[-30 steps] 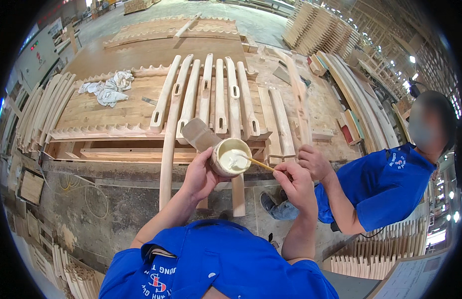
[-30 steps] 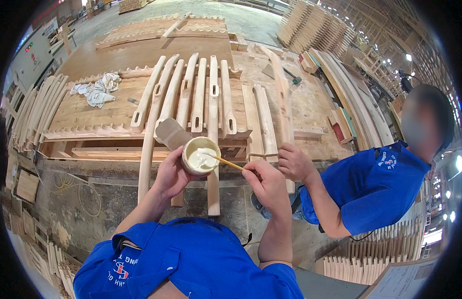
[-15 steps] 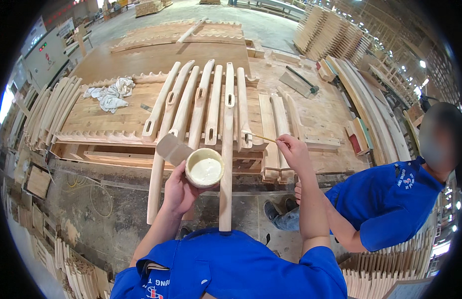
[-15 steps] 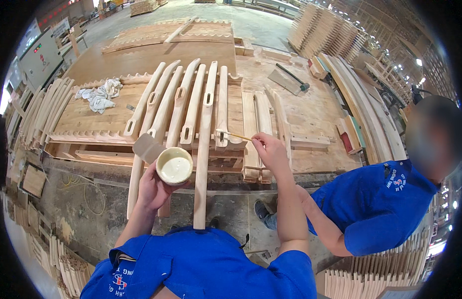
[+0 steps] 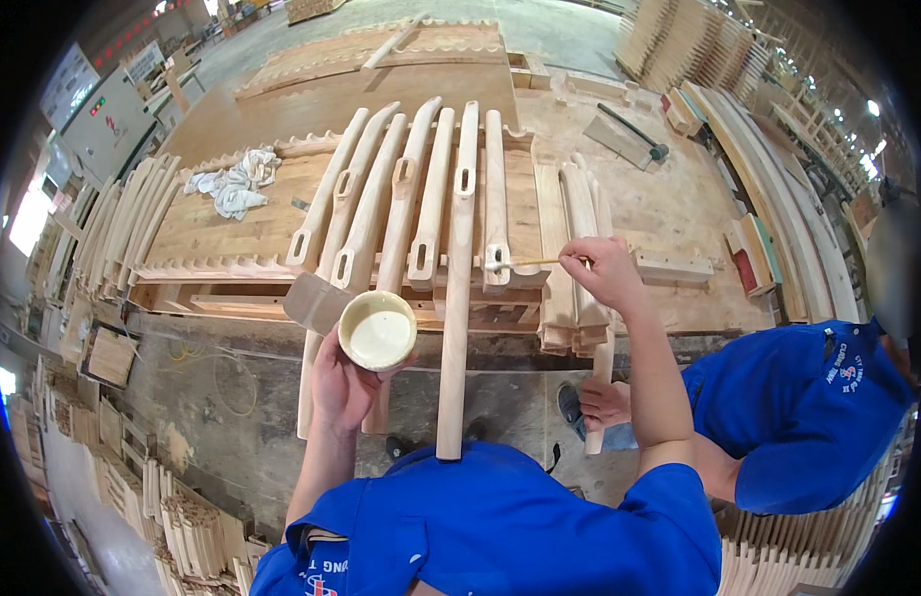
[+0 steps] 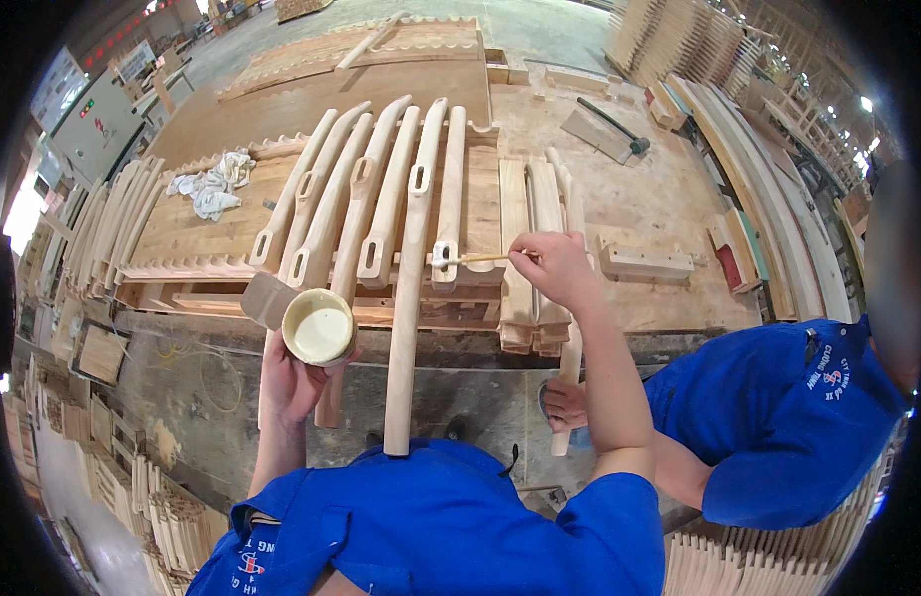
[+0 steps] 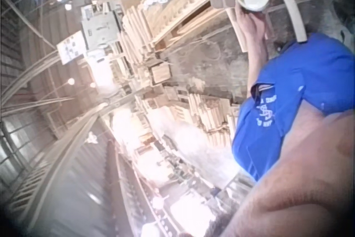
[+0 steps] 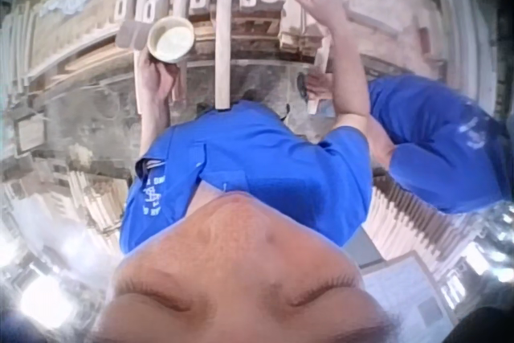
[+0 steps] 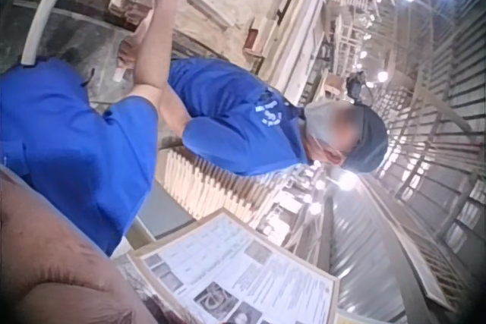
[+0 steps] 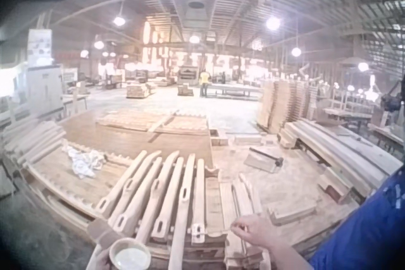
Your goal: The person applies glue to the ends of wooden chair legs using a brush and a small container, then places the glued pieces on a workbench. The person repeats this process for multiple legs in a factory setting.
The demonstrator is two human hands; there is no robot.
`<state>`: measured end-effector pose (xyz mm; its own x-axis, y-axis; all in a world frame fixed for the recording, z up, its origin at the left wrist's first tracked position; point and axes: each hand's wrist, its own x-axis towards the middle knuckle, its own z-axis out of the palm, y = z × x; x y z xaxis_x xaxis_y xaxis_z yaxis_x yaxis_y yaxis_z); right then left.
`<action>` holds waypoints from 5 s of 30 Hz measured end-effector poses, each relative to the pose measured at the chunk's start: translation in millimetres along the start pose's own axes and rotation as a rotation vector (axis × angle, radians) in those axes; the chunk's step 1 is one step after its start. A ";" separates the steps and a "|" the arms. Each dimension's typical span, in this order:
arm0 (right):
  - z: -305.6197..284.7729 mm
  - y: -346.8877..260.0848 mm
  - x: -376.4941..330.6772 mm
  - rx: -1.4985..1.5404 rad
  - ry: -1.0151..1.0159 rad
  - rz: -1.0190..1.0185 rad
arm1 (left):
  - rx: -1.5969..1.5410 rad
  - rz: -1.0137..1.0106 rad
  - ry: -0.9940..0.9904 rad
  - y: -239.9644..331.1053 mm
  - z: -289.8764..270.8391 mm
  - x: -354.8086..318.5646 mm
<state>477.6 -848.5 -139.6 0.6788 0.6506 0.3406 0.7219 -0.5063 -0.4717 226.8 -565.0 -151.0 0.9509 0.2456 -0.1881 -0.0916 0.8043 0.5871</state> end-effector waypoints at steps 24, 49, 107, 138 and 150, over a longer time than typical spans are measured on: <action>0.7 2.8 -17.7 0.293 0.079 0.084 | -0.030 0.046 -0.015 -10.6 5.6 -3.5; 8.8 -33.2 -39.8 -0.184 0.224 -0.020 | 0.014 0.023 -0.011 -14.7 8.2 -1.8; 47.0 47.6 144.8 -0.193 0.027 0.075 | -0.051 0.093 -0.009 11.5 20.4 26.6; 38.8 46.2 110.5 0.039 0.049 -0.097 | -0.030 0.142 0.059 6.3 33.4 16.2; 50.8 49.8 112.5 -0.103 0.333 -0.136 | -0.042 0.130 0.054 4.4 32.2 18.0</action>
<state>583.1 -771.8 -166.1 0.5705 0.5047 0.6480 0.8065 -0.4936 -0.3256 253.0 -574.4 -126.5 0.9132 0.3769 -0.1552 -0.2264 0.7855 0.5760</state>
